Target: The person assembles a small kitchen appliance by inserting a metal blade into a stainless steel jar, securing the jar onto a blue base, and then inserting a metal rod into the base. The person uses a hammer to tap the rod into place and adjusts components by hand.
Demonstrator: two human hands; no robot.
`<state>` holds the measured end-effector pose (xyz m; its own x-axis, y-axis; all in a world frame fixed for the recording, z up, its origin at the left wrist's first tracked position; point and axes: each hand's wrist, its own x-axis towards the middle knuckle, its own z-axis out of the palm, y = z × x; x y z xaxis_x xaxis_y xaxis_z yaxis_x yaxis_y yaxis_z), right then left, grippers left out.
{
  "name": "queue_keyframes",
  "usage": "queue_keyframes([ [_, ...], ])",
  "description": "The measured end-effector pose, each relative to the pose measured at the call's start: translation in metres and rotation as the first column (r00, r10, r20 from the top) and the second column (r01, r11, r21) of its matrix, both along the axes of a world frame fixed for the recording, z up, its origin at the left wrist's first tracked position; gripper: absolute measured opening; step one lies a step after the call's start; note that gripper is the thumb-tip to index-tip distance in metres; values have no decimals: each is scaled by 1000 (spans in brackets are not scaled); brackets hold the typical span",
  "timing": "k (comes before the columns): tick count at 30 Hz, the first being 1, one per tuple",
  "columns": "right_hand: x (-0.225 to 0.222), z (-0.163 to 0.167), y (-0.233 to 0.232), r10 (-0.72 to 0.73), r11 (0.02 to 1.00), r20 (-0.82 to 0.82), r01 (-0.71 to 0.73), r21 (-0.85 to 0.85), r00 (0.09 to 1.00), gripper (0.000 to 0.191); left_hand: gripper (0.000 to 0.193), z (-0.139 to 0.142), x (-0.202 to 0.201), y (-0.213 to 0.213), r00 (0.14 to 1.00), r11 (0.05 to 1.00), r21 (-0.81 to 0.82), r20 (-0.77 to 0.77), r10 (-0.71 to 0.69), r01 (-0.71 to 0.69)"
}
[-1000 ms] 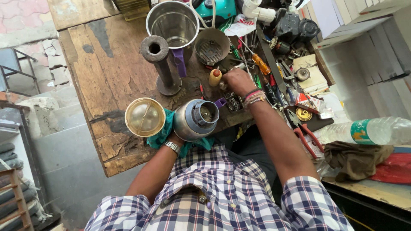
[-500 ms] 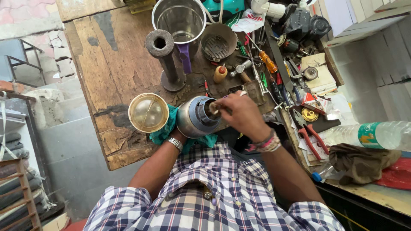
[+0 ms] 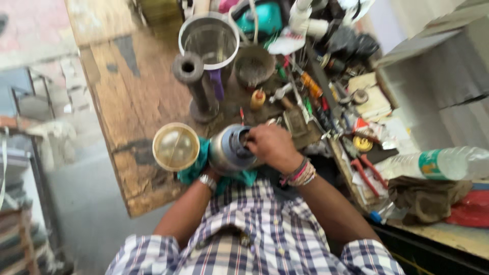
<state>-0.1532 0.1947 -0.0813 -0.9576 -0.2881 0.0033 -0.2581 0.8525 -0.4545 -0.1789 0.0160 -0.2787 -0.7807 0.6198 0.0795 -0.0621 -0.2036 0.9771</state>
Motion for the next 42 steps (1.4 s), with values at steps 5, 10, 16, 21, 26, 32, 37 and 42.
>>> queue_keyframes([
  [5, -11, 6, 15, 320, 947, -174, -309, 90, 931, 17, 67, 4, 0, 7, 998, 999, 26, 56, -31, 30],
  [10, -9, 9, 24, 448, 892, -160, -452, 17, 879, 27, 67, 0, -2, 9, 998, 999, 32, 59, -34, 32],
  [16, -9, 19, 34, 477, 873, -102, -484, -61, 873, 32, 68, 3, -2, 11, 994, 997, 51, 92, -59, 54],
  [21, 2, 17, 20, 248, 969, 37, -248, 3, 968, 21, 68, 5, 1, 14, 991, 996, 61, 113, -75, 69],
  [26, 0, 18, 9, -7, 999, 288, -3, 33, 957, 26, 68, 6, 3, 13, 990, 996, 65, 122, -75, 67],
  [32, -3, 19, 17, 279, 960, 106, -281, 6, 954, 18, 68, 10, 8, 13, 988, 994, 73, 128, -86, 77],
  [37, 0, 19, 34, 480, 872, -94, -486, -56, 872, 22, 68, 12, 12, 12, 985, 992, 111, 153, -84, 67],
  [42, 7, 16, 36, 528, 846, -112, -532, -14, 842, 16, 69, 14, 14, 13, 997, 999, 32, 62, -35, 33],
])
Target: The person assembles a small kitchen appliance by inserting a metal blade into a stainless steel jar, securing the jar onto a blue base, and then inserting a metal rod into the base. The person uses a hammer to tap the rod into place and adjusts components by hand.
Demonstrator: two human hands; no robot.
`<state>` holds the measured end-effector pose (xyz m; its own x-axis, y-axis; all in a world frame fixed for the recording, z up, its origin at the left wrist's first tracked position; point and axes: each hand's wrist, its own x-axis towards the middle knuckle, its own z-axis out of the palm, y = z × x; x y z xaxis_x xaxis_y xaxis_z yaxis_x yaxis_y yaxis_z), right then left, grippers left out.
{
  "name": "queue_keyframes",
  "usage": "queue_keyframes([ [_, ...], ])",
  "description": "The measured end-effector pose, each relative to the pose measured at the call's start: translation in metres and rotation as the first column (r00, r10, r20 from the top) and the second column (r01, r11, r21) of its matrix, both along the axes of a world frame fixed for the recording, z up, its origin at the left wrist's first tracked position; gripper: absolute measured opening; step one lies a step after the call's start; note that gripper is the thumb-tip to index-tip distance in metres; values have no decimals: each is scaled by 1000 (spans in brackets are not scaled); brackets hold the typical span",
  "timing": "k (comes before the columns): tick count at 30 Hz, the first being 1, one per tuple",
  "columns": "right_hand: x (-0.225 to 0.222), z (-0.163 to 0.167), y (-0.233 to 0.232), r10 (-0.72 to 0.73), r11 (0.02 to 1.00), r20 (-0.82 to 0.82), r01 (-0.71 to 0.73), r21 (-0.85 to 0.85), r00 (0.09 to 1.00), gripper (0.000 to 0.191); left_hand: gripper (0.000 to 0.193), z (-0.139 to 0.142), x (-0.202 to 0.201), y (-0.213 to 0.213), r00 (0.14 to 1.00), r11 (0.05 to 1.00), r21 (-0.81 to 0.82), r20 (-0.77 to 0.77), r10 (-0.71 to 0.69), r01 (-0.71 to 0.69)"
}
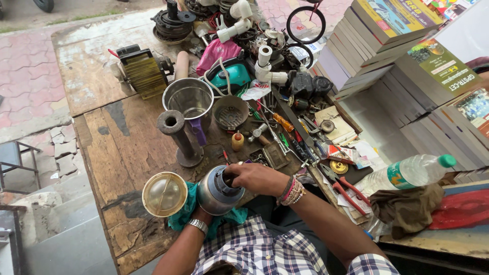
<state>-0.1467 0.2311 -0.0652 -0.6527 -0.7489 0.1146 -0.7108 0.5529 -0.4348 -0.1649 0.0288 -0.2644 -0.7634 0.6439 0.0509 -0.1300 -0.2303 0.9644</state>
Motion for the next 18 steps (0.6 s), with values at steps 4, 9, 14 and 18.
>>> queue_keyframes([
  [4, 0, -4, -1, -11, 997, 179, 25, -77, 984, 22, 67, 4, -1, -1, 991, 991, -134, -128, -37, 20],
  [9, -3, -5, 2, 21, 939, 331, 96, -331, 943, 26, 62, 10, -3, -2, 917, 993, -119, -395, -50, 3],
  [14, 3, -1, -5, -352, 891, 154, 381, -248, 923, 19, 62, 14, -3, -2, 986, 994, -48, -142, 86, -94],
  [18, 4, 0, -18, -499, 865, -29, 500, 32, 866, 30, 62, 12, -4, -3, 998, 997, 52, -44, 52, -49],
])
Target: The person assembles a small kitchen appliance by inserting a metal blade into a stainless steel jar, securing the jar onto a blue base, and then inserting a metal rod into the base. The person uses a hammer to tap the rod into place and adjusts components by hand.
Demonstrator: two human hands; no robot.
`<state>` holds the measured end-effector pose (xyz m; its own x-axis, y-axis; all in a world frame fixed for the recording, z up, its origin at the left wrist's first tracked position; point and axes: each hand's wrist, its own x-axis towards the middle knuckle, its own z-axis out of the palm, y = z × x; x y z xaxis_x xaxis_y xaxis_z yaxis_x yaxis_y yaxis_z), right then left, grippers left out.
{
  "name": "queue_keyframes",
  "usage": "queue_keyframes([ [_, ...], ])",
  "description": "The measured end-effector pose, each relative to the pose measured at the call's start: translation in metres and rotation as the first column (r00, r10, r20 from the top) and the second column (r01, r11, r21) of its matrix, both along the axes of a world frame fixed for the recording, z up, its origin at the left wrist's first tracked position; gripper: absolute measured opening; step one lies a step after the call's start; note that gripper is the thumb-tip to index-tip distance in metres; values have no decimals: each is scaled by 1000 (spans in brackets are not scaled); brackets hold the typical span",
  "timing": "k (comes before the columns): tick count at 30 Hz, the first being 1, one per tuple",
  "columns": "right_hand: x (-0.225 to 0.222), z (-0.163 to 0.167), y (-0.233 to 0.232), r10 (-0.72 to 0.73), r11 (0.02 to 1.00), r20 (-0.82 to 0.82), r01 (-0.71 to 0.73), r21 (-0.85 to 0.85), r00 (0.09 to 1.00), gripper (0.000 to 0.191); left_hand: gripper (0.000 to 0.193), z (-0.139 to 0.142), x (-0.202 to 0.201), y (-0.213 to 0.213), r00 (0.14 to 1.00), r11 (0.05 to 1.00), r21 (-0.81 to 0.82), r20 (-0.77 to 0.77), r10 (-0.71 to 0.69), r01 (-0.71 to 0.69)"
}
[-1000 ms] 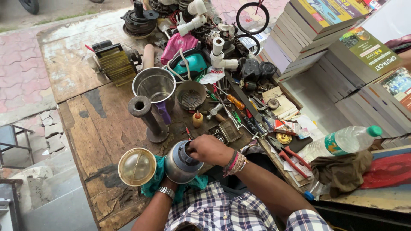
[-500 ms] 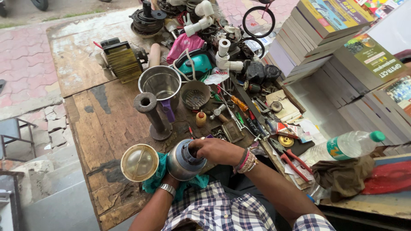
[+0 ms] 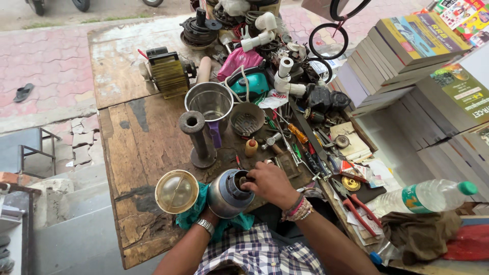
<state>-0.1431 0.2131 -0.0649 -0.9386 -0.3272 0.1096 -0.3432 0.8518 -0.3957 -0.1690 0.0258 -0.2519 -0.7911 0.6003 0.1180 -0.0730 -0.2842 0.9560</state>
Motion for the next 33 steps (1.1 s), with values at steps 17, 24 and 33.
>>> queue_keyframes([
  [17, -7, -15, -17, -61, 997, 113, 66, -37, 992, 15, 53, -7, -2, -5, 985, 994, 105, 169, -33, 16],
  [24, -10, -18, -14, 79, 992, 167, -61, -110, 983, 21, 54, -9, -2, -6, 984, 995, 100, 175, -27, 9],
  [33, -18, 6, -19, -60, 998, 430, 66, 1, 901, 31, 54, -9, -3, -8, 985, 996, 94, 172, -21, 5],
])
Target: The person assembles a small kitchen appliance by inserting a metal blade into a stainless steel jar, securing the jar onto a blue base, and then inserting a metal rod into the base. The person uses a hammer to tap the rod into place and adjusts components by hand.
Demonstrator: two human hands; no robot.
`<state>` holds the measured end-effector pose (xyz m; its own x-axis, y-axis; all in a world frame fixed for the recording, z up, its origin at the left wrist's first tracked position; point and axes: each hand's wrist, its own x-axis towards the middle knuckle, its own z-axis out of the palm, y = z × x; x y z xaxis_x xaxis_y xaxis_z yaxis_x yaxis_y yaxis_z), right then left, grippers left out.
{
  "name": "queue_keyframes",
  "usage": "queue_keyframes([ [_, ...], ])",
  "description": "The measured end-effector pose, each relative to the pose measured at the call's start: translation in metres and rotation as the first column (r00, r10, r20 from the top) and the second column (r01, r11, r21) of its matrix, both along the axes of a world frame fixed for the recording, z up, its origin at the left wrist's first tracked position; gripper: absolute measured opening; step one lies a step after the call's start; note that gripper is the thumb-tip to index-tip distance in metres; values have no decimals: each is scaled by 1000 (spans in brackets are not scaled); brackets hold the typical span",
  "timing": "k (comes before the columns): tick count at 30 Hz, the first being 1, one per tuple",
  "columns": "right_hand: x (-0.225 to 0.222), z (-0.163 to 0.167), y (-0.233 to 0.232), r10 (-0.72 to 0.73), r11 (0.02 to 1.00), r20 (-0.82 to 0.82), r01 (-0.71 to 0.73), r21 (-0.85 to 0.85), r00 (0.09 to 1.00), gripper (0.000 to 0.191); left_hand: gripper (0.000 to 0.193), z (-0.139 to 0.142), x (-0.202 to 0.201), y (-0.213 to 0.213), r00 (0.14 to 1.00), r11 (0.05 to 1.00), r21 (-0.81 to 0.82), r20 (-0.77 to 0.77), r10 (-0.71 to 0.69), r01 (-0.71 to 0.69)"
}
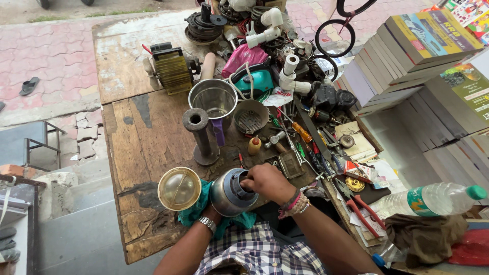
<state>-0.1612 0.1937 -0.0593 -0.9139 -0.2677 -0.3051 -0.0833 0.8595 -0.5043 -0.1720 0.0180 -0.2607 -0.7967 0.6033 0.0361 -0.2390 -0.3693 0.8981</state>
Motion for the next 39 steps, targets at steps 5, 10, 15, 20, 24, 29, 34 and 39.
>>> queue_keyframes([
  [5, -4, -6, -8, 43, 990, -34, -38, 134, 998, 25, 54, 0, 0, -1, 1000, 1000, 2, 6, 5, -5],
  [10, 4, -26, 4, 391, 915, -423, -396, 81, 817, 21, 54, 1, 2, 0, 1000, 1000, 3, 13, -4, 4],
  [15, -3, -15, 28, 449, 796, -460, -577, -183, 766, 17, 54, 2, 3, -1, 1000, 1000, 2, 12, 0, 0],
  [20, 3, -3, 26, 166, 902, -512, -340, -267, 843, 15, 54, 4, 2, 0, 1000, 1000, 4, 19, -2, 2],
  [24, 10, -5, 17, 76, 839, -311, -229, -493, 947, 27, 54, 6, 3, 0, 998, 999, 37, 58, -4, 2],
  [29, 12, -10, 13, -162, 926, -358, 16, -378, 919, 25, 54, 6, 4, 1, 999, 1000, 15, 45, 23, -24],
  [34, 18, -8, 9, -112, 606, 34, 95, -790, 993, 41, 52, 6, 1, 5, 998, 996, -89, -60, -9, 4],
  [39, 18, -3, 6, -135, 946, -461, -25, -324, 877, 36, 57, 9, 4, 0, 1000, 998, -58, -14, -8, 7],
])
